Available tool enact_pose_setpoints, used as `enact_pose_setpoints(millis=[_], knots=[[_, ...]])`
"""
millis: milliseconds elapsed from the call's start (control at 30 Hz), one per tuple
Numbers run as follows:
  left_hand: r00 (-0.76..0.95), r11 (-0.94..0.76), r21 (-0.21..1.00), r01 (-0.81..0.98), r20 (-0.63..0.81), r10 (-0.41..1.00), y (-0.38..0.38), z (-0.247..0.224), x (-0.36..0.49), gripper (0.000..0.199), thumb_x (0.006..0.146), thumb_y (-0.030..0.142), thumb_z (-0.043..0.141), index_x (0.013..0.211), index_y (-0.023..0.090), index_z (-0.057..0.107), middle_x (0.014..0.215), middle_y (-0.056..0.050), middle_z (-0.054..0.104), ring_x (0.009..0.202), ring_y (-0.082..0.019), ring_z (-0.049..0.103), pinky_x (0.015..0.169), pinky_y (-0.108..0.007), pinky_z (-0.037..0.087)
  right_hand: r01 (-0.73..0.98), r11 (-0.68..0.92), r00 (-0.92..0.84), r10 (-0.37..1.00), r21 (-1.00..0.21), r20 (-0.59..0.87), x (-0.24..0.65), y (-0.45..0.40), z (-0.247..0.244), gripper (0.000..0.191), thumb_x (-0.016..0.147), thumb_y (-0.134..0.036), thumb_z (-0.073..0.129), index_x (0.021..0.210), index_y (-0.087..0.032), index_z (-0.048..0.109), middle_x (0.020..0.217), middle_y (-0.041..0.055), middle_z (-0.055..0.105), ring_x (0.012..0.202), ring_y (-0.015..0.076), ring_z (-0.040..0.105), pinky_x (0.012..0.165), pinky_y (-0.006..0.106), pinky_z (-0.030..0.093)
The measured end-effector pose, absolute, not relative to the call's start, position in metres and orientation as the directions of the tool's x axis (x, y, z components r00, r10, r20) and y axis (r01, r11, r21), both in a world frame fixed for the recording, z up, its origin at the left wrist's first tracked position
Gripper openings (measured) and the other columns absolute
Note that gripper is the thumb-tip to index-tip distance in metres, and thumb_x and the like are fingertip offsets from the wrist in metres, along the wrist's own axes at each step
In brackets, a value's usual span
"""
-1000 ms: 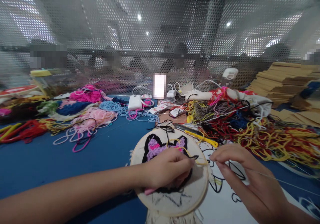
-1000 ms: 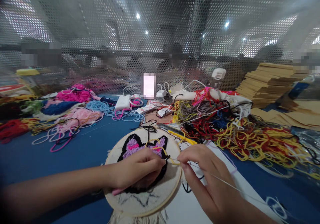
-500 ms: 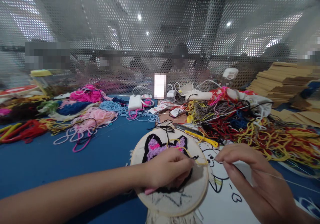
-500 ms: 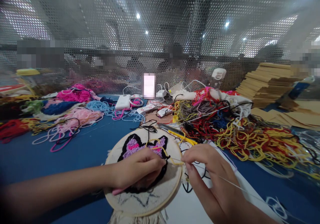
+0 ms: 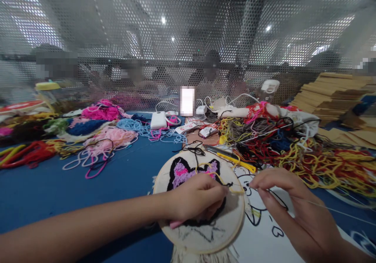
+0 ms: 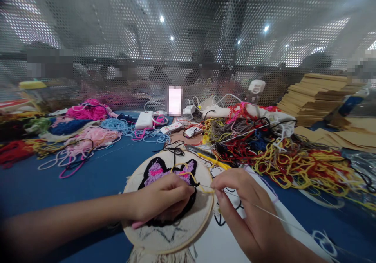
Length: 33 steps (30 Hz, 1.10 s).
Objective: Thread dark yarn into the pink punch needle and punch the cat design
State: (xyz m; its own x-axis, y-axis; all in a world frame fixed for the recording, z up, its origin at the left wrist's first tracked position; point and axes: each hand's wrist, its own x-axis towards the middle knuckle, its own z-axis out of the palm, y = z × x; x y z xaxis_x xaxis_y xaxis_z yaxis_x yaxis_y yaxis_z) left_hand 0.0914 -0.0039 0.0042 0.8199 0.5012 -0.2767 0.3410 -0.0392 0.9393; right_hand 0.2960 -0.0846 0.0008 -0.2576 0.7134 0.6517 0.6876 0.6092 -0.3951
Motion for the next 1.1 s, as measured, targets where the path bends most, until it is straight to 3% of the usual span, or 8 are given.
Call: enact_pose_setpoints(millis=[500,833,1100], knots=[[0.82,-0.039,0.935,0.352,-0.288,0.494,-0.004,0.0027,0.0905,0.046,0.087,0.042,0.034,0.049,0.017,0.041,0.044,0.003,0.04,0.033,-0.006,0.032,0.031,-0.019,0.023,0.66,0.629,-0.283,0.715,-0.411,0.64,0.2952,-0.0843,-0.0012,0.024,0.082,-0.006,0.047,0.101,-0.021,0.047,0.094,0.0039,0.054,0.094,0.0163,0.051,0.084,0.029,0.04],[0.829,-0.054,0.948,0.313,-0.245,0.503,-0.0046,0.0031,0.0916,0.046,0.087,0.041,0.036,0.048,0.017,0.04,0.043,0.004,0.039,0.035,-0.005,0.033,0.034,-0.019,0.024,0.705,0.628,-0.389,0.731,-0.329,0.561,0.2914,-0.0812,0.0031,0.027,0.084,-0.004,0.044,0.104,-0.023,0.046,0.096,0.0039,0.058,0.095,0.0168,0.052,0.084,0.032,0.041],[0.829,-0.053,0.938,0.341,-0.274,0.488,-0.003,0.001,0.0899,0.047,0.087,0.043,0.034,0.049,0.016,0.042,0.044,0.003,0.042,0.034,-0.006,0.032,0.032,-0.019,0.023,0.647,0.64,-0.259,0.696,-0.415,0.67,0.2977,-0.0838,-0.0006,0.024,0.082,-0.005,0.047,0.1,-0.02,0.048,0.094,0.0041,0.053,0.094,0.0166,0.05,0.084,0.03,0.039]])
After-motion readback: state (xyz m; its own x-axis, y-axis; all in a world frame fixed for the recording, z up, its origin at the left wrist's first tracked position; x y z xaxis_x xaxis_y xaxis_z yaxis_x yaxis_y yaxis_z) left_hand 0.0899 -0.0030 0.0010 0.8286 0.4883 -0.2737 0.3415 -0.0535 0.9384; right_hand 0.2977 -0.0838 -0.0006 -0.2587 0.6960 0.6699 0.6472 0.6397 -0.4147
